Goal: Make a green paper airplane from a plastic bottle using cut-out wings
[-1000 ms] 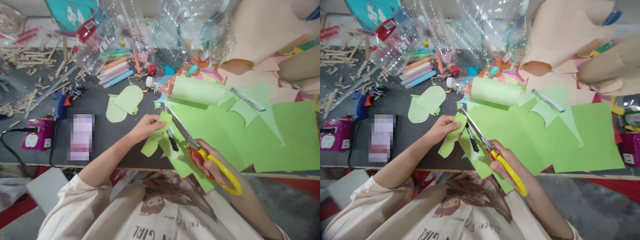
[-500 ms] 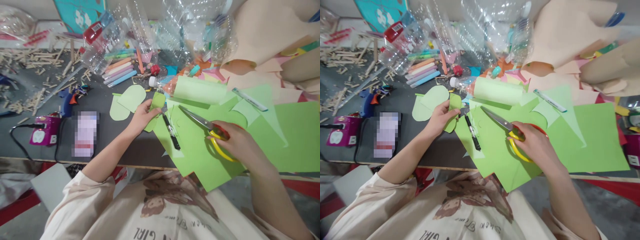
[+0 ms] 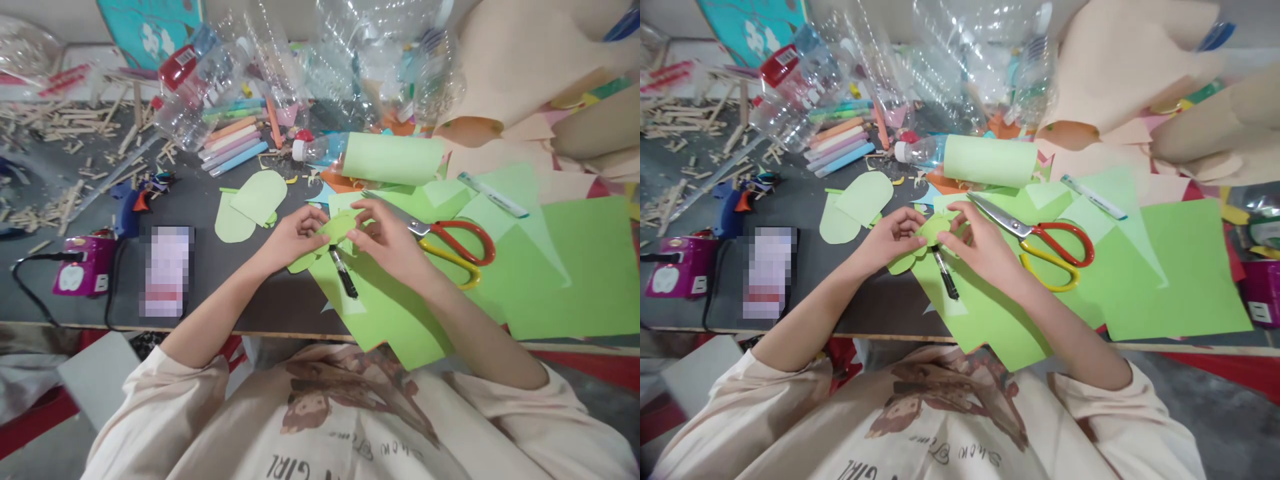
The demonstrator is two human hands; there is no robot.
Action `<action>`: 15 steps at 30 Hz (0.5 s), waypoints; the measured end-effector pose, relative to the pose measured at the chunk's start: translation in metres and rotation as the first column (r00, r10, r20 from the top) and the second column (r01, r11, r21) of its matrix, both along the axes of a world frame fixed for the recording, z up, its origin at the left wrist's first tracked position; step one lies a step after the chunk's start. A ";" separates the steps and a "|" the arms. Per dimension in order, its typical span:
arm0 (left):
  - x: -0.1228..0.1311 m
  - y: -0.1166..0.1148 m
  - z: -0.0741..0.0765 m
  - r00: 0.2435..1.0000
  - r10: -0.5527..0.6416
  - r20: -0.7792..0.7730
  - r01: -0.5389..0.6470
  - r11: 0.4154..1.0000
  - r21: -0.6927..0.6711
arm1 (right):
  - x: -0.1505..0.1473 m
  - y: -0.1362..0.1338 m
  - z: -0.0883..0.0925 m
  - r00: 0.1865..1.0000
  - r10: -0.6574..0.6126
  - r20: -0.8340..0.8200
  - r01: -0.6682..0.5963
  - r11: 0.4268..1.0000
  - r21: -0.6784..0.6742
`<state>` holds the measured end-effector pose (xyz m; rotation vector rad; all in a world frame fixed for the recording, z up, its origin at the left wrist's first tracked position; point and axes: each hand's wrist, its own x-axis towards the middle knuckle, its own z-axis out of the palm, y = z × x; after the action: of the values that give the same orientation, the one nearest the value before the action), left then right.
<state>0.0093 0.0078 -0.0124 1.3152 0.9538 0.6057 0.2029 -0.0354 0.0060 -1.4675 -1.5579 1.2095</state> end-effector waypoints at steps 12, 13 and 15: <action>-0.009 0.005 0.009 0.977 0.212 0.000 -0.210 0.969 0.132 | 0.000 0.006 -0.020 0.913 -0.166 -0.372 0.137 0.985 -0.103; -0.010 0.006 0.008 0.965 0.263 0.014 -0.263 0.953 0.152 | 0.000 0.006 -0.020 0.916 -0.157 -0.370 0.129 0.987 -0.099; -0.011 0.008 0.006 0.938 0.342 0.053 -0.346 0.925 0.158 | 0.000 0.006 -0.020 0.926 -0.114 -0.360 0.085 0.992 -0.096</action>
<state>-0.0019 0.0159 -0.0063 1.2901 1.1446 0.9880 0.2031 -0.0296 -0.0137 -1.2634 -1.1839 1.4038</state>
